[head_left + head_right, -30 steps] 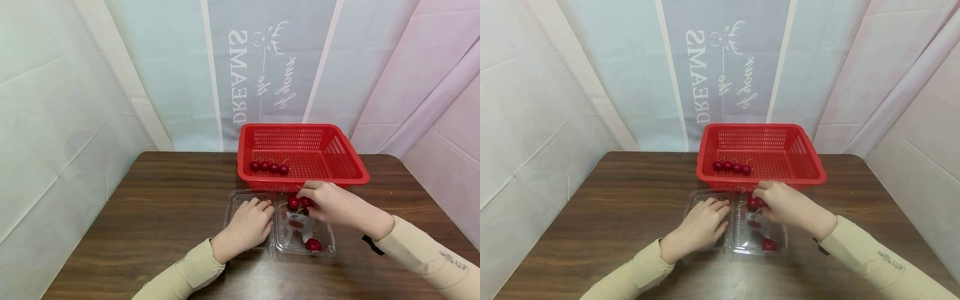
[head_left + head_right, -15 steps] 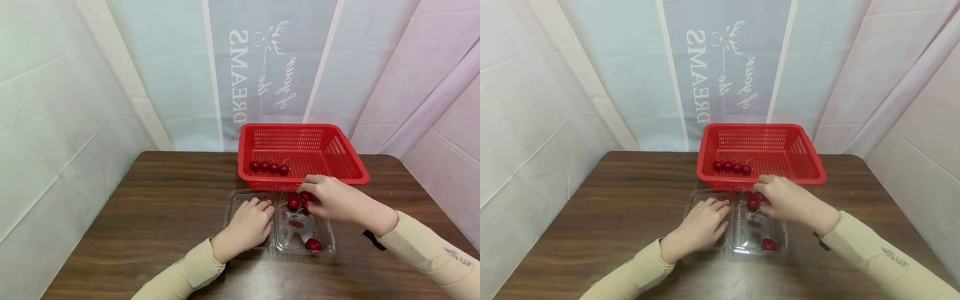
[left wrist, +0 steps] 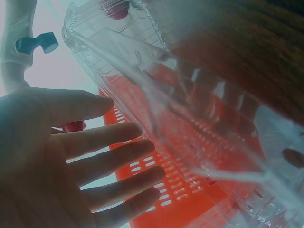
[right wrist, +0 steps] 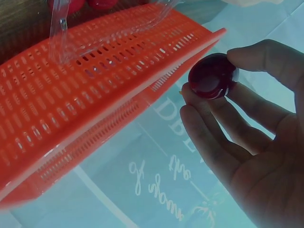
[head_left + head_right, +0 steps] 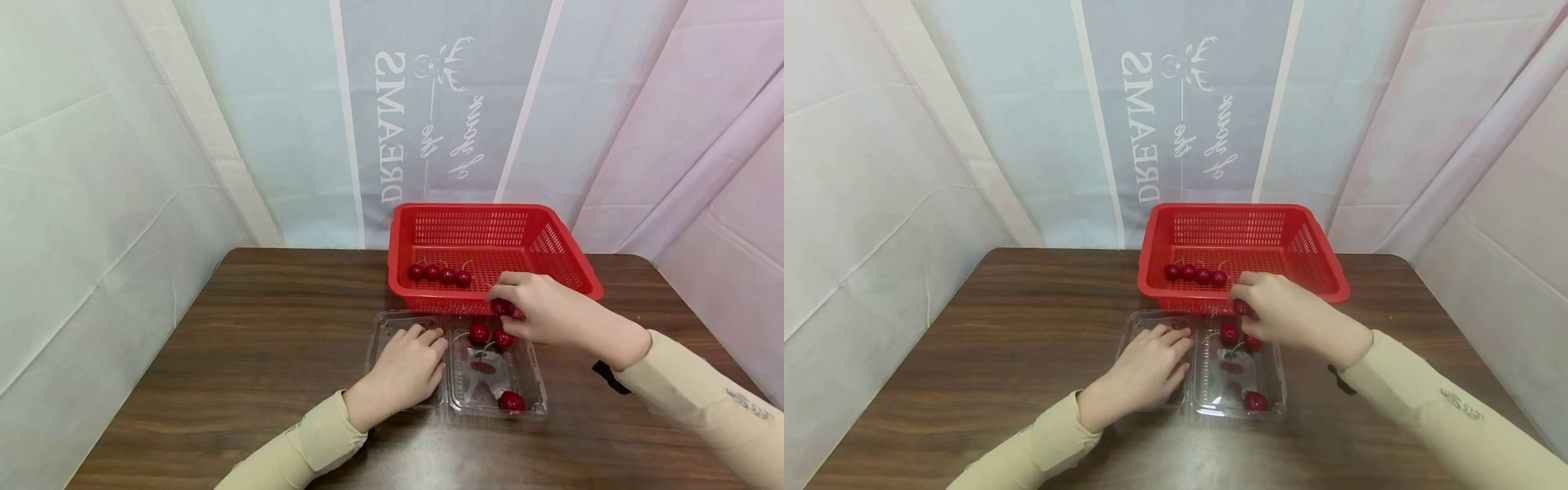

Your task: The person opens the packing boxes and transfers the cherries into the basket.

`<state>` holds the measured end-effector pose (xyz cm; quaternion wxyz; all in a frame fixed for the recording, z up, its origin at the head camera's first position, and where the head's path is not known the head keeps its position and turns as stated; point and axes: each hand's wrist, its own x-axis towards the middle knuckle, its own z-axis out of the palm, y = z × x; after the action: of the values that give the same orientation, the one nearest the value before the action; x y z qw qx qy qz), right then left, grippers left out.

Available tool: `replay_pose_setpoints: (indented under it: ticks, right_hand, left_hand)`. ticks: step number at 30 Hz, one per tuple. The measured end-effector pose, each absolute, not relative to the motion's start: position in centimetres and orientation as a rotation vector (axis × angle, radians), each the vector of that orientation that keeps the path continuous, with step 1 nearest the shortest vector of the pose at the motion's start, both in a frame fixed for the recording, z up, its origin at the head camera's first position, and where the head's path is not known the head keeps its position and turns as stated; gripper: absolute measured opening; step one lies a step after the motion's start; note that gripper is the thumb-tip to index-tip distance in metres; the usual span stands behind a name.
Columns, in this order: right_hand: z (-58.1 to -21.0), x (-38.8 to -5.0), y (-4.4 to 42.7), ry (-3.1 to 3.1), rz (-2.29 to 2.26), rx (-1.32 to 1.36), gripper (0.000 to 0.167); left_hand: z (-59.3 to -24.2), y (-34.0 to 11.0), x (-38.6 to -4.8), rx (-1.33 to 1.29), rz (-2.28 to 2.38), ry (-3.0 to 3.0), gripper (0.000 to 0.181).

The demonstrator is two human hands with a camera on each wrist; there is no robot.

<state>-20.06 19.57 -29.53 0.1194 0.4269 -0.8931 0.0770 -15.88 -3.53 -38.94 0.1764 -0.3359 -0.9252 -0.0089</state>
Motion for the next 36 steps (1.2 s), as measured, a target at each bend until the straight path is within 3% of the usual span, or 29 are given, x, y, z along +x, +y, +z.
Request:
replay_pose_setpoints:
  ticks: [36]
  right_hand:
    - [-28.7, -26.3, 20.1, -2.796, 0.192, 1.118, 0.022]
  left_hand:
    - [-38.9, -3.5, -16.0, -0.956, -0.027, -2.615, 0.02]
